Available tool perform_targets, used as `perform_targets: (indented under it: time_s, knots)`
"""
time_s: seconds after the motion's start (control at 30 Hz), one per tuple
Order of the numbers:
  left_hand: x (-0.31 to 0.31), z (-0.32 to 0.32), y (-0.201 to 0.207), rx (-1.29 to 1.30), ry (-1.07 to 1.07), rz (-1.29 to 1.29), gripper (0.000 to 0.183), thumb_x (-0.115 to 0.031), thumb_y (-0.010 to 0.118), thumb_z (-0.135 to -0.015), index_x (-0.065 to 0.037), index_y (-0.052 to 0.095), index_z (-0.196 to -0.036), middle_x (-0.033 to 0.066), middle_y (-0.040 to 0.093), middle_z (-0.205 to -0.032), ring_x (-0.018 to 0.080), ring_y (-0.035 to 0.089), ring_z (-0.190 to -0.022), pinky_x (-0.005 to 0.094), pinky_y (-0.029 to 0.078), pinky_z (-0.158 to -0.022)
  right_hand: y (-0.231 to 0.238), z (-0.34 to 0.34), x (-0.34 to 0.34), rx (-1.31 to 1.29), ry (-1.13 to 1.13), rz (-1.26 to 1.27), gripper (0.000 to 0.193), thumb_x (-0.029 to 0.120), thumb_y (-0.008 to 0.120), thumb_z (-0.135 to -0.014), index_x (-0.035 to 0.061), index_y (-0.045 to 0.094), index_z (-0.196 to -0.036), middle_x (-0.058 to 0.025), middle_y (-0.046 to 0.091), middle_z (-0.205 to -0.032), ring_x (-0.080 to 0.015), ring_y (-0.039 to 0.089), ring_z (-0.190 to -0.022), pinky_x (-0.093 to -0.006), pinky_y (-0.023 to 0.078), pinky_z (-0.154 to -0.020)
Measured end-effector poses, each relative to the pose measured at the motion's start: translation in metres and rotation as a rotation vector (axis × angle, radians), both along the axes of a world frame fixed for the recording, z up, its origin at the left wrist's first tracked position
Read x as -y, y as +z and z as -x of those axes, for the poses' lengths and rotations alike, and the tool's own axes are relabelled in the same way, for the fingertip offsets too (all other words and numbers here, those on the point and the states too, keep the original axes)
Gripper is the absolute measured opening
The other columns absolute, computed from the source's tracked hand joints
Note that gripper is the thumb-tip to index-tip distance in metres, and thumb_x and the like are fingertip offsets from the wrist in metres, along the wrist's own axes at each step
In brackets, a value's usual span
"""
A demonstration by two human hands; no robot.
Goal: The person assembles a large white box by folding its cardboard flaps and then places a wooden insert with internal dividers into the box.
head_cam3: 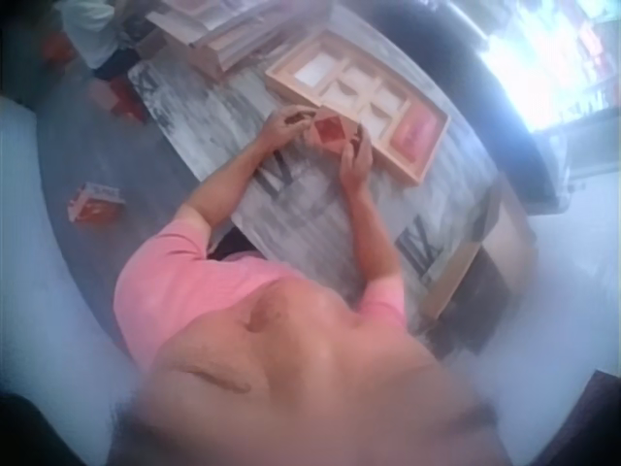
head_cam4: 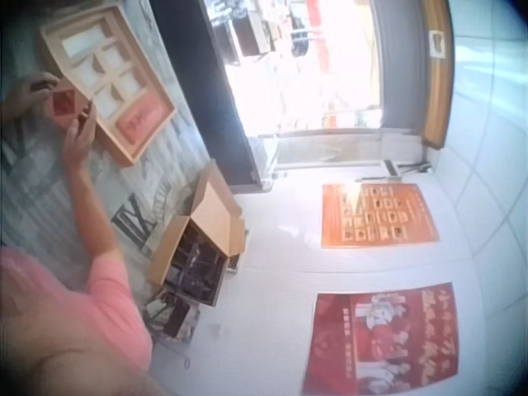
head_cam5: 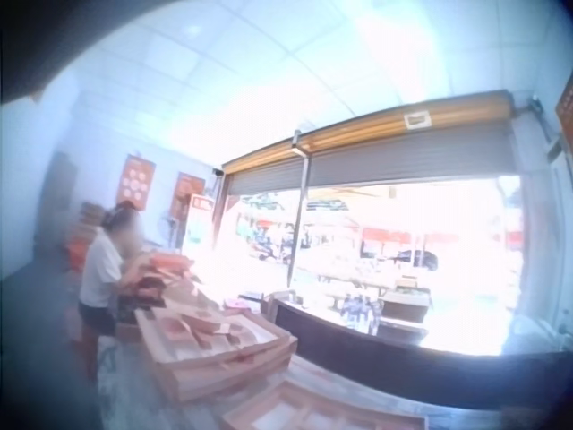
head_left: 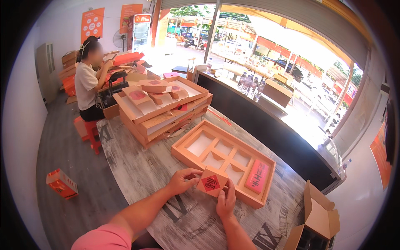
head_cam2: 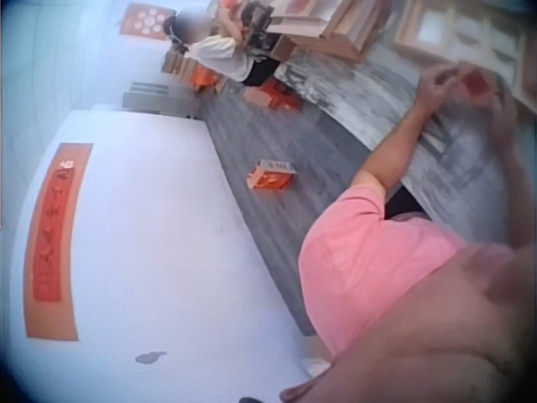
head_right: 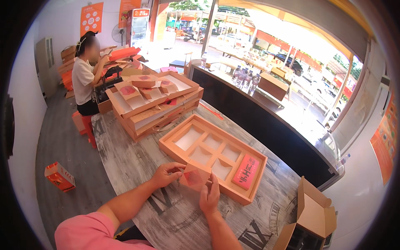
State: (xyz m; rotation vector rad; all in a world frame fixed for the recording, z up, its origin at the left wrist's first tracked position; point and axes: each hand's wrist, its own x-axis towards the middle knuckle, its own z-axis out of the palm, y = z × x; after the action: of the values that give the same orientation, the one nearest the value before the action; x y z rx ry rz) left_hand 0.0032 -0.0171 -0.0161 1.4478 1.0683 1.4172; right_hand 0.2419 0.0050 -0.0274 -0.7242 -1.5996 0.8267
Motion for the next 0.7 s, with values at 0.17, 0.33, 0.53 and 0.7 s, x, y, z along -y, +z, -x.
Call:
perform_targets:
  time_s: [0.17,0.33,0.53,0.7]
  knots:
    - [0.002,0.001,0.008,-0.031,-0.031,0.096,0.038,-0.009,0.072,-0.099,0.0,0.067,-0.136,0.0065,0.073,-0.12,0.0113,0.068,-0.102,0.03,0.058,-0.088,-0.001,-0.003,-0.001,-0.047,0.035,0.047,0.054,-0.006,0.047,-0.097,-0.0082,0.043,-0.151,-0.0197,0.064,-0.132,-0.0225,0.067,-0.112,-0.0336,0.053,-0.097]
    - [0.003,0.004,0.007,-0.059,-0.048,0.003,0.053,-0.009,0.074,-0.094,-0.003,0.06,-0.145,0.0102,0.072,-0.125,0.0153,0.07,-0.107,0.0313,0.058,-0.089,0.0,-0.004,-0.002,0.05,-0.044,-0.038,0.048,-0.005,0.049,-0.099,-0.0066,0.052,-0.147,-0.0215,0.063,-0.135,-0.0289,0.066,-0.119,-0.0371,0.053,-0.101]
    - [0.01,0.001,0.016,-0.037,-0.092,0.036,0.071,-0.002,0.072,-0.092,-0.005,0.045,-0.157,0.0119,0.066,-0.135,0.0198,0.067,-0.119,0.0366,0.054,-0.102,0.011,-0.008,0.0,0.072,-0.004,-0.005,0.04,-0.002,0.052,-0.103,-0.0061,0.058,-0.142,-0.0244,0.061,-0.142,-0.0346,0.063,-0.129,-0.0409,0.053,-0.106]
    - [0.007,-0.002,0.015,-0.132,-0.104,0.008,0.073,0.002,0.07,-0.089,-0.005,0.044,-0.158,0.0113,0.062,-0.139,0.0206,0.064,-0.125,0.0387,0.051,-0.108,0.01,-0.013,-0.004,0.128,-0.03,-0.037,0.038,0.0,0.054,-0.103,-0.0068,0.06,-0.14,-0.0258,0.065,-0.139,-0.0365,0.063,-0.131,-0.0419,0.052,-0.107]
